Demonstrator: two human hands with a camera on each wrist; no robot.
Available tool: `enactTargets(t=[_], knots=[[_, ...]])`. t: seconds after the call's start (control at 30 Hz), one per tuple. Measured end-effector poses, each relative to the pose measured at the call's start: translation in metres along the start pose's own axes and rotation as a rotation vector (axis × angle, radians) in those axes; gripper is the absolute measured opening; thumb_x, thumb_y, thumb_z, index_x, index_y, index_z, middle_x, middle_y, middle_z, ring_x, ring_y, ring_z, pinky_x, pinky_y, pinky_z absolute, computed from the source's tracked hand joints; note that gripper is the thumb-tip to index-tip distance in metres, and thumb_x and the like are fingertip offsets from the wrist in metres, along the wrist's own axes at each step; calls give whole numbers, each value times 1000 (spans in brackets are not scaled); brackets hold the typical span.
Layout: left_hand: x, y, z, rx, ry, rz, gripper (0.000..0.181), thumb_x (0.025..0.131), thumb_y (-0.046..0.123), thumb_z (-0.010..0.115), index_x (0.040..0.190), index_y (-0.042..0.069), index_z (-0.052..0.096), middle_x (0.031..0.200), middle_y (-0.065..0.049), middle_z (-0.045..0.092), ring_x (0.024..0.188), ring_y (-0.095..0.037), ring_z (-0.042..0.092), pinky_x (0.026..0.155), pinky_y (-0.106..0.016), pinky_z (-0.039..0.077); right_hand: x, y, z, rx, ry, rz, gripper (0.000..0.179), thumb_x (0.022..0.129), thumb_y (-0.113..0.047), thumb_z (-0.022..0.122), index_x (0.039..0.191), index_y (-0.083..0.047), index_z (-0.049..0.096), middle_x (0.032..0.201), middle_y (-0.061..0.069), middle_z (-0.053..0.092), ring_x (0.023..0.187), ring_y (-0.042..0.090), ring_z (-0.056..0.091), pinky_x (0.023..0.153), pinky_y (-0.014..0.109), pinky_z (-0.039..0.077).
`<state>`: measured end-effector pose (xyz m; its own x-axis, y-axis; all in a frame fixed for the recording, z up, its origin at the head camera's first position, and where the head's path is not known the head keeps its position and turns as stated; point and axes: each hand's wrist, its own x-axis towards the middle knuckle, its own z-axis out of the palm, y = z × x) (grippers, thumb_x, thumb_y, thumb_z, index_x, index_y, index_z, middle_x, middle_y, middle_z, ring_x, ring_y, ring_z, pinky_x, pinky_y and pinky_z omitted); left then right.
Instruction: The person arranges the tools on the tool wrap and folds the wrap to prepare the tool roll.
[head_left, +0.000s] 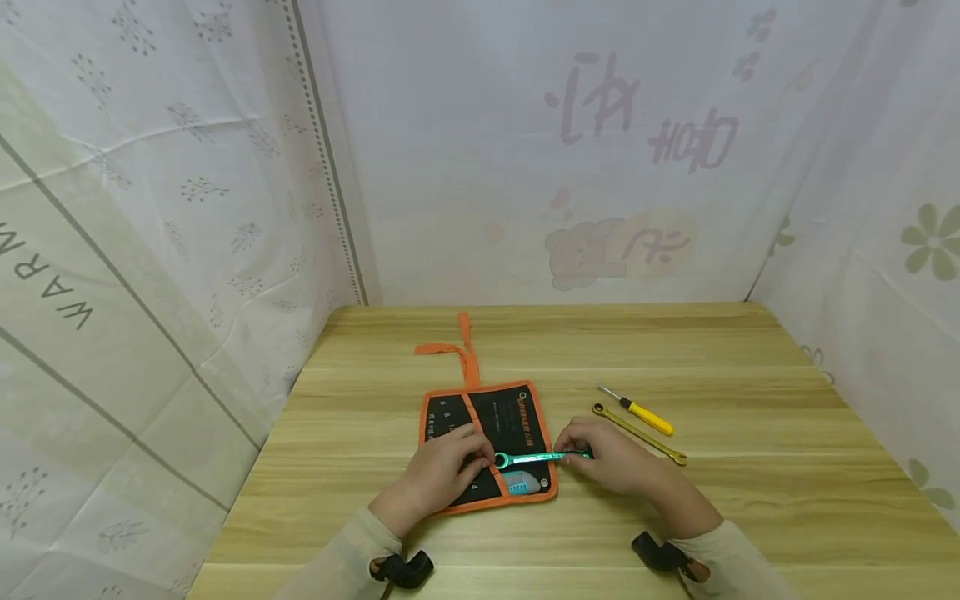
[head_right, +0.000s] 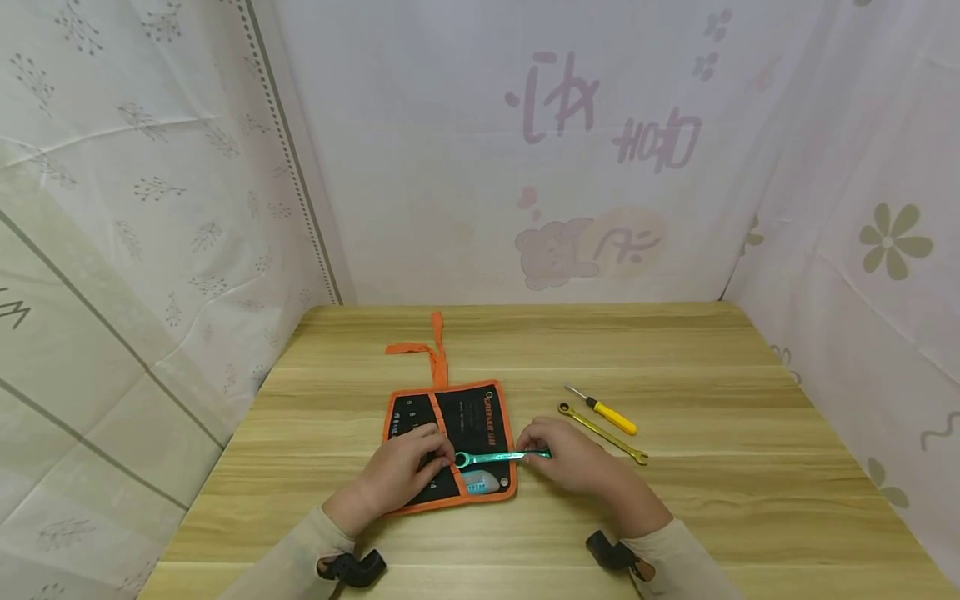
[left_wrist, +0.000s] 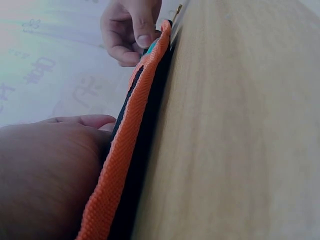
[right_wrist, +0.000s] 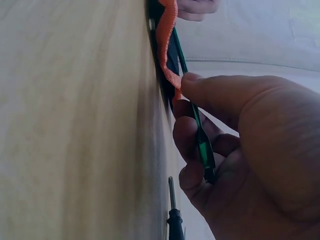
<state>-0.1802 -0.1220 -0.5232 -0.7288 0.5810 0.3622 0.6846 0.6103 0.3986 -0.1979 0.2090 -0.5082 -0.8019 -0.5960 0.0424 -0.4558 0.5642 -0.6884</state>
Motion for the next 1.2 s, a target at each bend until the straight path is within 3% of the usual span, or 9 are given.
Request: enactTargets(t=[0.5, 0.67, 0.97, 1.1, 1.2], knots=[[0, 1, -2, 27, -16, -1, 8, 99, 22, 76, 102, 27, 70, 96, 16, 57, 80, 2, 59, 65, -21, 50, 10, -9, -2, -53, -26, 2, 18, 99, -16, 75, 107, -32, 73, 101, -21, 64, 97, 3, 63, 87, 33, 55], [0, 2, -3, 28, -35, -22, 7, 100, 24, 75, 103, 28, 70, 96, 15, 55, 80, 2, 59, 66, -21, 50, 15, -14, 0, -94, -37, -18, 17, 100, -19, 75, 108, -34, 74, 101, -22, 63, 92, 2, 62, 82, 31, 54], [1, 3, -3, 9, -69, -58, 5, 103, 26, 72, 102, 30, 70, 97, 17, 53, 79, 3, 56, 67, -21, 50, 19, -20, 6, -72, -65, -1, 15, 100, -15, 74, 105, -30, 75, 99, -19, 62, 88, 4, 59, 78, 28, 53], [1, 3, -3, 4, -72, -66, 5, 103, 26, 72, 102, 30, 69, 97, 17, 53, 80, 3, 56, 68, -22, 50, 19, -19, 6, -80, -76, -6, 20, 97, -9, 76, 107, -26, 74, 99, -17, 62, 88, 6, 59, 77, 29, 54], [2, 3, -2, 1, -69, -66, 5, 103, 26, 72, 102, 30, 69, 98, 17, 53, 81, 3, 56, 69, -22, 50, 17, -17, 4, -144, -75, -19, 28, 91, 0, 76, 108, -23, 72, 98, -17, 61, 88, 5, 59, 78, 30, 54]])
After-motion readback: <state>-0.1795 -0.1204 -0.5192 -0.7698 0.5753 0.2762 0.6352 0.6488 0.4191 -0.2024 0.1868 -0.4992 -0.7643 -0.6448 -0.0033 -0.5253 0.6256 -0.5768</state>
